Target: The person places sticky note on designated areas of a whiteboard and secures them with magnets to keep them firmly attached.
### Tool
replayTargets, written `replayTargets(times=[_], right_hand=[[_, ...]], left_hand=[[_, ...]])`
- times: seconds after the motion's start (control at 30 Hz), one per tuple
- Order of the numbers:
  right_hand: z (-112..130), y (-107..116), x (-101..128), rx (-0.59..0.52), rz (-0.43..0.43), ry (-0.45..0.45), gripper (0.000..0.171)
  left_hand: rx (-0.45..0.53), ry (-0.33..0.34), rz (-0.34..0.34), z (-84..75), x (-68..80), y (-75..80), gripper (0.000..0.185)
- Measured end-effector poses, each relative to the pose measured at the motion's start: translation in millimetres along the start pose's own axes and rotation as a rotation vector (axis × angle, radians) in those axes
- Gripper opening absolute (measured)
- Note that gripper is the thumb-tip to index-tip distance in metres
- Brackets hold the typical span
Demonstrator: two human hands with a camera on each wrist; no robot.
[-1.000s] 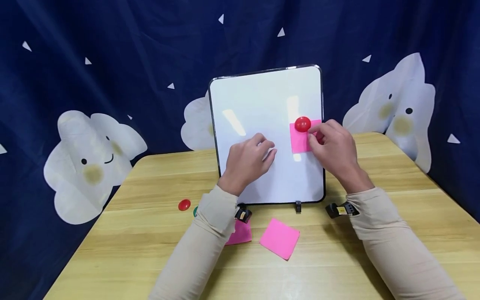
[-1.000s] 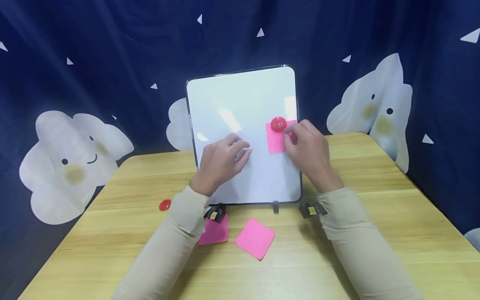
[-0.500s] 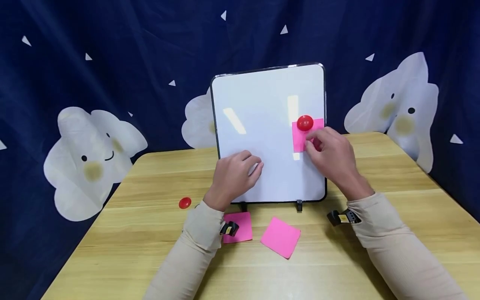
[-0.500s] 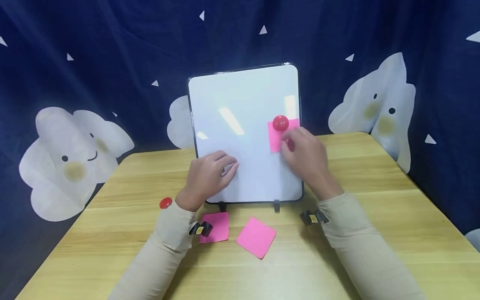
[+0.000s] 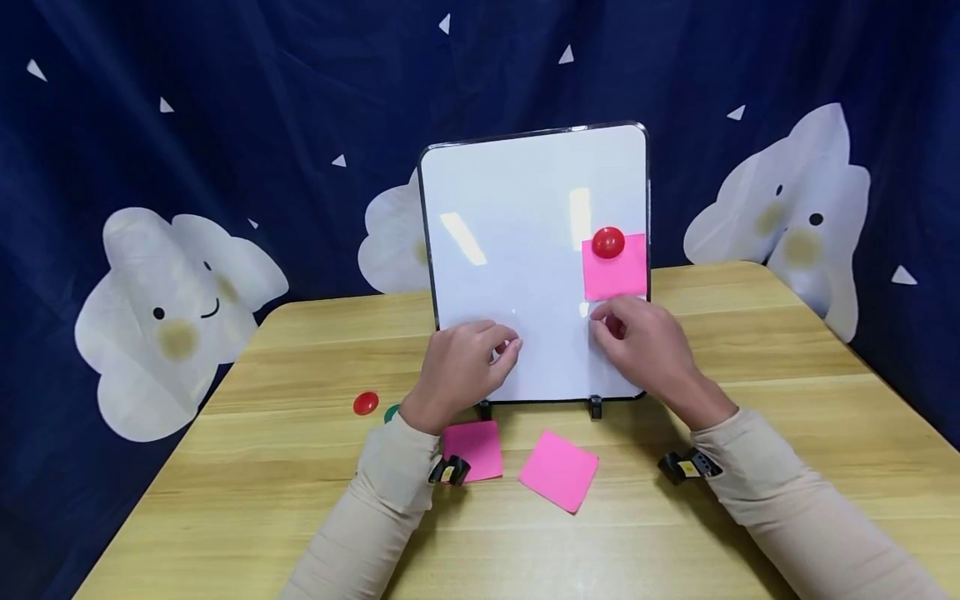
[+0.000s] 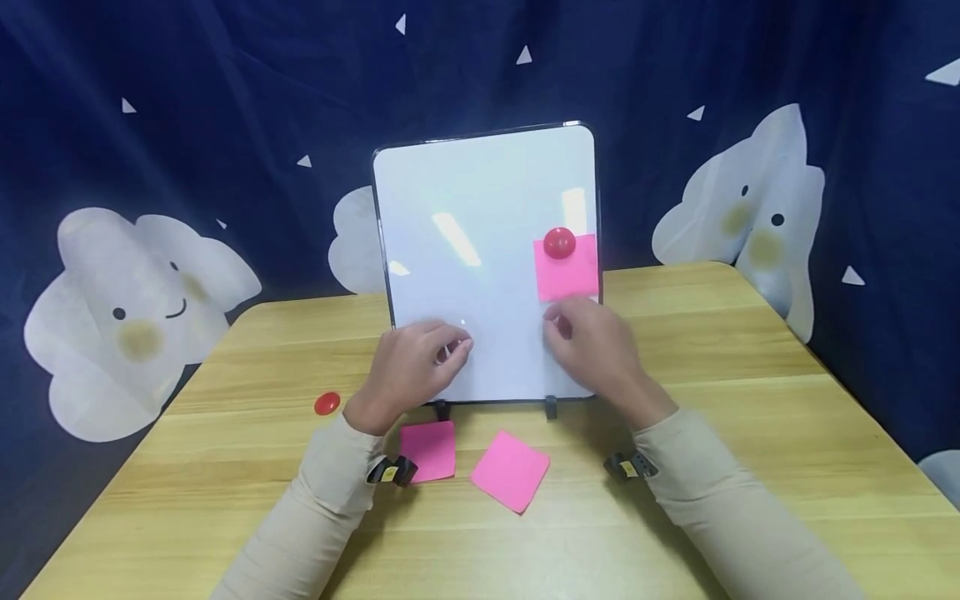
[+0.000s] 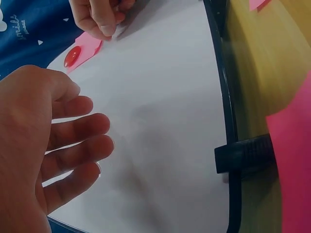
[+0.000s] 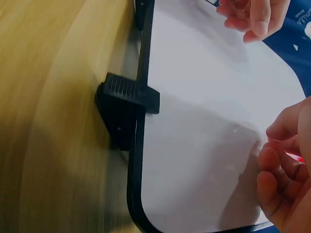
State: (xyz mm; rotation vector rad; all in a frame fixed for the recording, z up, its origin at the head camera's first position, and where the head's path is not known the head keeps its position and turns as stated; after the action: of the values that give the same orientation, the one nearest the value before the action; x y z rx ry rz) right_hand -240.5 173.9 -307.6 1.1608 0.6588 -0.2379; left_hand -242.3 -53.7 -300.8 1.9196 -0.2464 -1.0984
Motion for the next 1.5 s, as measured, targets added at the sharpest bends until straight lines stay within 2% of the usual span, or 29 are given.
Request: replayTargets(times=[0.2,0.6,0.97,1.3,1.4,1.5], right_hand=[[11.6,-5.8,4.6,-0.023,0.025,0.062,0.006],[37.8,-21.8,16.2,-0.091,0.214,0.224,0.009],[59.9,-35.0,32.9,-0.125,0.384,0.357,0.01],[68.5,-42.1,41.9,-0.119,0.503,0.381,0.006],[70.9,-42.9,43.5,-0.103,0.513,0.4,0.005],[71.8,-43.2,44.0,-0.081,0.518,0.414,0.006]], left_hand=[[0.013,-0.009,-0.014,5.2,7.6,3.7,0.022],[0.003,-0.013,-0.049,22.5,25.8,15.4,0.018],[-0.019,0.042,-0.066,45.2,48.1,29.2,0.017],[-0.085,0.025,-0.09,63.9,67.4,40.9,0.026],[-0.067,0.054,-0.074,70.4,70.9,45.2,0.033],[-0.043,0.116,-0.035,80.1,74.0,49.1,0.04]])
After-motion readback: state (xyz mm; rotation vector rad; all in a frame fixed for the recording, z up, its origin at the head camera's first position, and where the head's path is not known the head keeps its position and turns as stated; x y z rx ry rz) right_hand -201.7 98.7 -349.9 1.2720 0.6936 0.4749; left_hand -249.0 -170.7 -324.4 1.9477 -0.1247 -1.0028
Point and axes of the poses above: each hand's wrist, its own x-axis away from the middle knuckle, its own y-axis out of the back of the hand, z = x × y, the point moved 5 cm from there along -x, towards the middle knuckle, and after that the axes turned 13 degrees about x, right-handed, at the moved point
